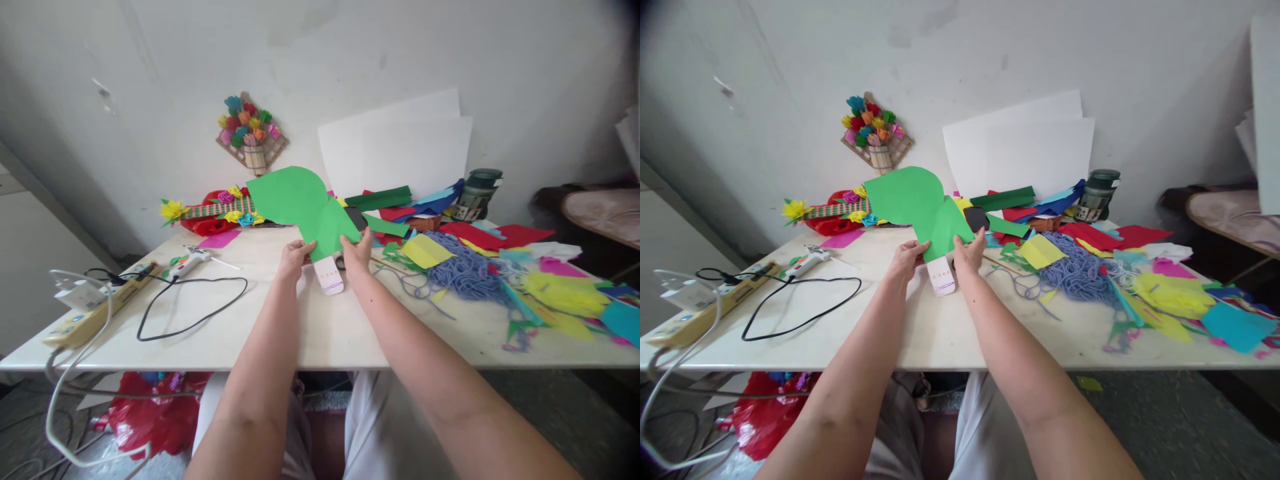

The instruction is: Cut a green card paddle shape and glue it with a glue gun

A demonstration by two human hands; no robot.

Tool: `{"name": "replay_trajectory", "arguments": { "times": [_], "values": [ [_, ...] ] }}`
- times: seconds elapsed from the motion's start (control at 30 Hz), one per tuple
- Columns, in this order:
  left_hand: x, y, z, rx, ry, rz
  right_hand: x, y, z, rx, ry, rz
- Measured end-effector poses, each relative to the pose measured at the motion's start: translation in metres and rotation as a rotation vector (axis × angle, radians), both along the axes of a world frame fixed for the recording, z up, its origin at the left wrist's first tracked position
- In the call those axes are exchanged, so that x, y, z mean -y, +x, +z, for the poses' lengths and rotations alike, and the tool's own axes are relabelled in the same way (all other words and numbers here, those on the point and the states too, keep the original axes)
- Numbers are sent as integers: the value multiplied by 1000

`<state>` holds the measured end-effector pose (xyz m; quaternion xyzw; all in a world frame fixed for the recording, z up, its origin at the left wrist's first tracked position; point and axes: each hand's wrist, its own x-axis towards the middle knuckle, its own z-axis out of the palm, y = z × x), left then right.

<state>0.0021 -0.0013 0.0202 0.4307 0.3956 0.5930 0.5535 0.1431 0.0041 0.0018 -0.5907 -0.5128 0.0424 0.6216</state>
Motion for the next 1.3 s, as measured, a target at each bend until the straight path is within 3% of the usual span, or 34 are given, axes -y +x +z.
{"name": "replay_trajectory", "arguments": {
  "times": [0.07, 0.13, 0.23, 0.33, 0.7, 1.03, 1.3],
  "values": [
    [0, -1, -1, -3, -6, -10, 7, 7, 10, 8, 11, -169],
    [1, -1, -1, -20, -11, -43, 15, 10, 21, 178, 17, -208],
    [2, -1, -2, -69, -25, -142, 23, 8, 30, 526, -15, -114],
    [5, 0, -2, -105, -35, -219, 22, 5, 30, 723, -50, 1],
    [11, 3, -1, -135, -56, -287, 11, 16, 19, 871, -127, 239],
    [-1, -3, -9, -4, -42, -74, 21, -1, 20, 961, -64, 400],
    [-7, -11, -8, 115, -19, 132, 34, -9, 27, 875, 9, 463]
  ]
}}
